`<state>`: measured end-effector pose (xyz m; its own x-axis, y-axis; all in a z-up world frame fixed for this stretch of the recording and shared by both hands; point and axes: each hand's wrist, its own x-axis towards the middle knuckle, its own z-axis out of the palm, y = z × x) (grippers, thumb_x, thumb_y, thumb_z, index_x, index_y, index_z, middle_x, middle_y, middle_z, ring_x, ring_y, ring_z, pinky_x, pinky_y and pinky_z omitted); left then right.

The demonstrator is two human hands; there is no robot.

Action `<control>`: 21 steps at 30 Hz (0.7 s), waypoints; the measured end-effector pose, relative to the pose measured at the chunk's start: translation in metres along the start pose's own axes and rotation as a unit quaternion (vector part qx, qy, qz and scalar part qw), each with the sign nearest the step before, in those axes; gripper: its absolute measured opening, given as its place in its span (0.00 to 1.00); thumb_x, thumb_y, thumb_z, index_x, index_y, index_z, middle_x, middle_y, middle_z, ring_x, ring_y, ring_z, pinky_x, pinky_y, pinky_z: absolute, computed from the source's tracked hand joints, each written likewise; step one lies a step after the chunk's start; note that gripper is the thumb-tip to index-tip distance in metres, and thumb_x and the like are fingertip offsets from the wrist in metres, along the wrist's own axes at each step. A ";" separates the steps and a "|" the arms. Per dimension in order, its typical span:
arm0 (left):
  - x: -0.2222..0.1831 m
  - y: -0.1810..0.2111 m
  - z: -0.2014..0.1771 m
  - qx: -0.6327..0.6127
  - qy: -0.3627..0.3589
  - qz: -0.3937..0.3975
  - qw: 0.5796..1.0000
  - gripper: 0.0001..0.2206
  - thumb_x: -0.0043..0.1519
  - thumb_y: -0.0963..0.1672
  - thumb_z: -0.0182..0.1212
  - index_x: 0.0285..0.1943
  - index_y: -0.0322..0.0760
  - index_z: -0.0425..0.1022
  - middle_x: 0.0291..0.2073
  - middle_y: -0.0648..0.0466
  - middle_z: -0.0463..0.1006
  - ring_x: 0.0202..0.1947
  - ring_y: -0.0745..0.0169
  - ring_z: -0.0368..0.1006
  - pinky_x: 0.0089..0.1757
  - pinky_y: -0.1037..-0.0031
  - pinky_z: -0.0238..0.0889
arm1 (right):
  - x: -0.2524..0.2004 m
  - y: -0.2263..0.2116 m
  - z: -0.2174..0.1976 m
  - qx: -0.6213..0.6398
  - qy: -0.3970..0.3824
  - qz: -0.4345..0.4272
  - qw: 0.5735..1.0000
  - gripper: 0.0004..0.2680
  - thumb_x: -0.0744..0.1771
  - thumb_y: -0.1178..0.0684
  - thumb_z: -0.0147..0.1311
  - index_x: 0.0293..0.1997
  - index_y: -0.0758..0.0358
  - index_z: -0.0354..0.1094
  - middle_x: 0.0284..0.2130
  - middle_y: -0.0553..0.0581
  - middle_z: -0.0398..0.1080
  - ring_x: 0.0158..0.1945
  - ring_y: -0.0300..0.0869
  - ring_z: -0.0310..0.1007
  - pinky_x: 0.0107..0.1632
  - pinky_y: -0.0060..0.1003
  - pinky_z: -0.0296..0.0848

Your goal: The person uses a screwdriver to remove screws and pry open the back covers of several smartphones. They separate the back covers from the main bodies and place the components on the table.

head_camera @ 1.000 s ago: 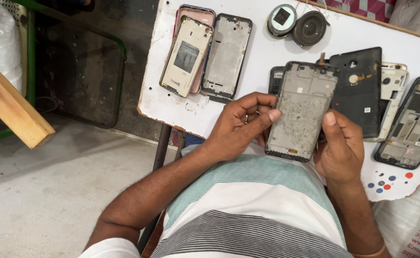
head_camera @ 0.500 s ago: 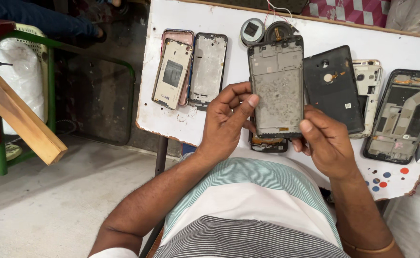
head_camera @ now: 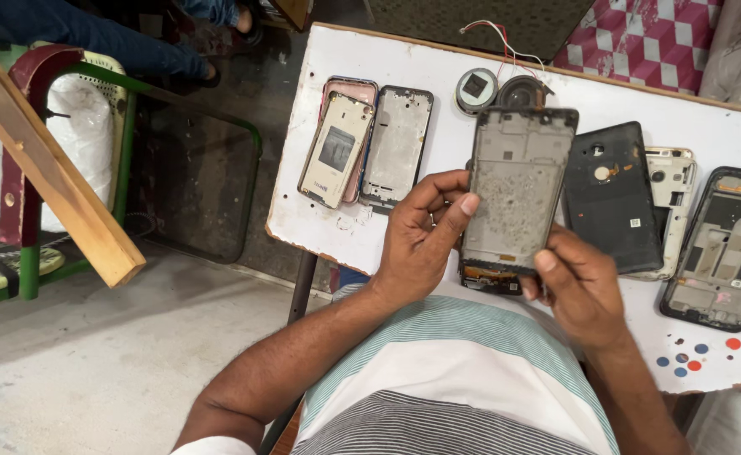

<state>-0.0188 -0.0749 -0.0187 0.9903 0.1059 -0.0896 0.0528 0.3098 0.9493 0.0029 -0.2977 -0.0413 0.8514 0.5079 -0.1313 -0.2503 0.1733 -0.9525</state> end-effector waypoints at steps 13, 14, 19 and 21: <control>0.000 -0.010 -0.006 -0.085 -0.004 -0.034 0.996 0.14 0.73 0.44 0.56 0.62 0.29 0.68 0.48 0.52 0.79 0.46 0.74 0.73 0.45 0.81 0.71 | 0.002 0.010 0.001 -0.054 -0.033 -0.047 0.997 0.11 0.72 0.54 0.48 0.48 0.78 0.71 0.42 0.60 0.70 0.30 0.33 0.69 0.32 0.26 0.71; 0.000 -0.010 -0.006 -0.081 -0.002 -0.034 0.996 0.14 0.73 0.44 0.56 0.62 0.29 0.68 0.47 0.53 0.78 0.44 0.75 0.73 0.43 0.82 0.70 | 0.003 0.011 0.001 -0.050 -0.035 -0.053 0.997 0.11 0.72 0.54 0.49 0.48 0.78 0.71 0.42 0.60 0.71 0.31 0.34 0.70 0.32 0.26 0.72; -0.001 -0.011 -0.003 -0.042 0.005 -0.029 0.999 0.14 0.73 0.44 0.57 0.62 0.29 0.69 0.43 0.55 0.78 0.38 0.78 0.69 0.35 0.85 0.65 | 0.002 0.009 -0.003 -0.041 -0.042 -0.060 0.996 0.11 0.72 0.54 0.48 0.46 0.78 0.71 0.46 0.62 0.71 0.32 0.34 0.70 0.31 0.26 0.73; -0.001 -0.011 -0.002 -0.029 0.006 -0.026 0.999 0.14 0.73 0.44 0.57 0.62 0.29 0.69 0.40 0.56 0.77 0.35 0.79 0.68 0.33 0.85 0.63 | 0.001 0.009 -0.004 -0.018 -0.039 -0.054 0.998 0.11 0.72 0.54 0.48 0.46 0.78 0.71 0.48 0.63 0.71 0.33 0.34 0.70 0.32 0.27 0.73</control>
<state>-0.0209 -0.0764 -0.0299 0.9848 0.0990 -0.1429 0.0970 0.3689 0.9244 0.0036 -0.2984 -0.0511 0.8338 0.5521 -0.0060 -0.1405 0.2016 -0.9693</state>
